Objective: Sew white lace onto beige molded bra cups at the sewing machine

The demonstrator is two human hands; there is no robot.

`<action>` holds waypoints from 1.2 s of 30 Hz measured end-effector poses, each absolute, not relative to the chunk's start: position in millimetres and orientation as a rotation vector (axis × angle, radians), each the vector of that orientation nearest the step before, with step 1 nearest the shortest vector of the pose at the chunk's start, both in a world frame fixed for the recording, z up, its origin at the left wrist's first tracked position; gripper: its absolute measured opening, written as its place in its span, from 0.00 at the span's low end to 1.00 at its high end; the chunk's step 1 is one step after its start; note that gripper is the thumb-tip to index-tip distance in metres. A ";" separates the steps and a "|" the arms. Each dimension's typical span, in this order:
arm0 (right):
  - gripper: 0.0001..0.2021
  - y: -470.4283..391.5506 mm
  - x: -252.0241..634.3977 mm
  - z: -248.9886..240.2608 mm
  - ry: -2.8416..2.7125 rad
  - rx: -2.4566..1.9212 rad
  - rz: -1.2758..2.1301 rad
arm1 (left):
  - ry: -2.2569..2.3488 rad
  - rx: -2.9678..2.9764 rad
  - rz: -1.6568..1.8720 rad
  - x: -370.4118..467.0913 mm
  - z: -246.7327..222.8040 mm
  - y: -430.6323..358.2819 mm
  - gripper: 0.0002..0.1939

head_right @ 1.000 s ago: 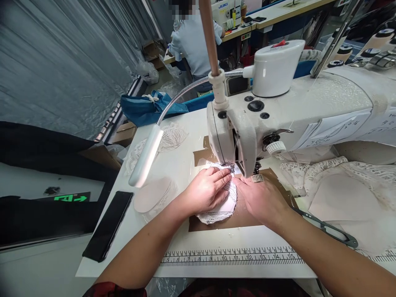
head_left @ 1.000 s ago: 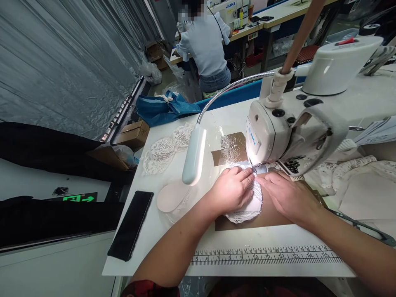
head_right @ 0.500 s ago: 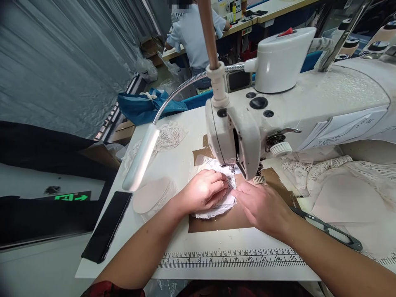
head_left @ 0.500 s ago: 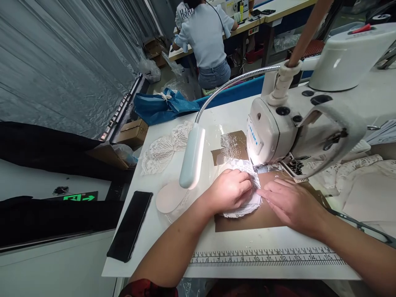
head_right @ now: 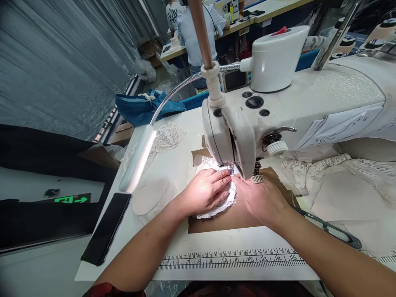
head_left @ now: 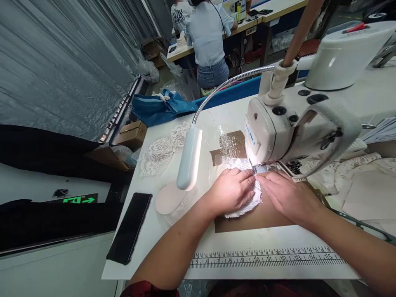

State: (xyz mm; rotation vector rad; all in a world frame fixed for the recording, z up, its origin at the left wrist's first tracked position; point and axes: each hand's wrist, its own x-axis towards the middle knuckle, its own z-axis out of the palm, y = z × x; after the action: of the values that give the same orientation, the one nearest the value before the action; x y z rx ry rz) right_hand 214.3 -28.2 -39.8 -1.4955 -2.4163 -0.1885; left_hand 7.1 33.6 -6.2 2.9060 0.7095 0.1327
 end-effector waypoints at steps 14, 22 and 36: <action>0.19 -27.4 219.6 -40.1 -2.361 -1.407 -0.166 | 0.714 2.936 0.295 7.0 -13.9 36.1 0.18; 0.20 -27.7 217.9 -40.4 -2.352 -1.480 -0.088 | 0.780 2.895 0.348 7.6 -16.0 38.9 0.20; 0.18 -23.3 218.5 -40.9 -2.257 -1.581 -0.164 | 0.694 2.889 0.306 1.5 -10.8 38.4 0.24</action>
State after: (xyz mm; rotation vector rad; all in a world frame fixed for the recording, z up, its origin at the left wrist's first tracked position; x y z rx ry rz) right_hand 218.5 -23.3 -40.9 -1.5809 -2.2575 -0.1639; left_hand 1.5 38.4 -10.8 2.8889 0.6937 0.3055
